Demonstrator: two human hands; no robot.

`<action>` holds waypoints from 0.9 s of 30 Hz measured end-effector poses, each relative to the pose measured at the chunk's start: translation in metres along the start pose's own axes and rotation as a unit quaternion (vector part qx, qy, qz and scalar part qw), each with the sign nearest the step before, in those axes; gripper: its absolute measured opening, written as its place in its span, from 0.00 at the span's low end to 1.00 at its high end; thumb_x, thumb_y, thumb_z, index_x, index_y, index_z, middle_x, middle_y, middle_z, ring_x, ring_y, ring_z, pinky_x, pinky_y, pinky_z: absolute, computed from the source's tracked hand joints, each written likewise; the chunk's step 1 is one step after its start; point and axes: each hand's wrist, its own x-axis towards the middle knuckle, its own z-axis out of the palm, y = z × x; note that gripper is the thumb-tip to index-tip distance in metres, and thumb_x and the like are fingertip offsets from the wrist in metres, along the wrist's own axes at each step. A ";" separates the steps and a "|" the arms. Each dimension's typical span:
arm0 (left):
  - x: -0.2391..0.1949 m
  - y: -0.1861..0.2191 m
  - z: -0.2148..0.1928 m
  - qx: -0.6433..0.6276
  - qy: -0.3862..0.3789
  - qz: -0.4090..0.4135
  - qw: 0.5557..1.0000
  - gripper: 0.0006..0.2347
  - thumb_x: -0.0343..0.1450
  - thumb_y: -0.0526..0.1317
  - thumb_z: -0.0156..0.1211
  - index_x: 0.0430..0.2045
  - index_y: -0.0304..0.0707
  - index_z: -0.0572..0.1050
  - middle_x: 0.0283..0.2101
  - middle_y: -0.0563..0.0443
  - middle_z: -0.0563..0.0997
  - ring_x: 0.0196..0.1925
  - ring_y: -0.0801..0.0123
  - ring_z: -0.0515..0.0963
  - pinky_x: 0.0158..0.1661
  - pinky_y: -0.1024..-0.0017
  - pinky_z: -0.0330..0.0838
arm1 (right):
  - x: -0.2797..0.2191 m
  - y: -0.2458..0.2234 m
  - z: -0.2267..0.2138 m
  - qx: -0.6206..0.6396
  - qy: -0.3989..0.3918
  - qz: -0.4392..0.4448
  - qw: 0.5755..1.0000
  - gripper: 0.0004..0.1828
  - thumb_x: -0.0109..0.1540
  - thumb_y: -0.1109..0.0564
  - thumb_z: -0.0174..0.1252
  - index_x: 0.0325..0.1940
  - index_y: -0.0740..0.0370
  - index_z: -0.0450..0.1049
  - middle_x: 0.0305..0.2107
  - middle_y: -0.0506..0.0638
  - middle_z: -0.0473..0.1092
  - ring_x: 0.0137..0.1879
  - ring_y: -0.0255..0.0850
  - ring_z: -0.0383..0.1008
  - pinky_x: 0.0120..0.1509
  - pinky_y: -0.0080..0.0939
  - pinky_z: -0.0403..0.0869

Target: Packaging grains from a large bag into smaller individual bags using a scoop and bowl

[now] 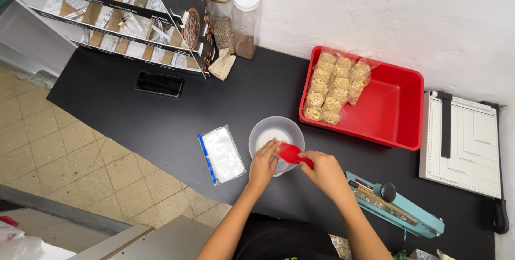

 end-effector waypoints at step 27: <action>0.019 -0.018 -0.008 -0.088 -0.009 0.009 0.996 0.18 0.62 0.29 0.68 0.45 0.48 0.81 0.45 0.52 0.78 0.50 0.55 0.79 0.54 0.61 0.73 | -0.027 -0.005 0.001 0.042 0.061 0.082 0.994 0.15 0.61 0.58 0.64 0.51 0.55 0.83 0.34 0.59 0.81 0.44 0.55 0.83 0.46 0.51 0.82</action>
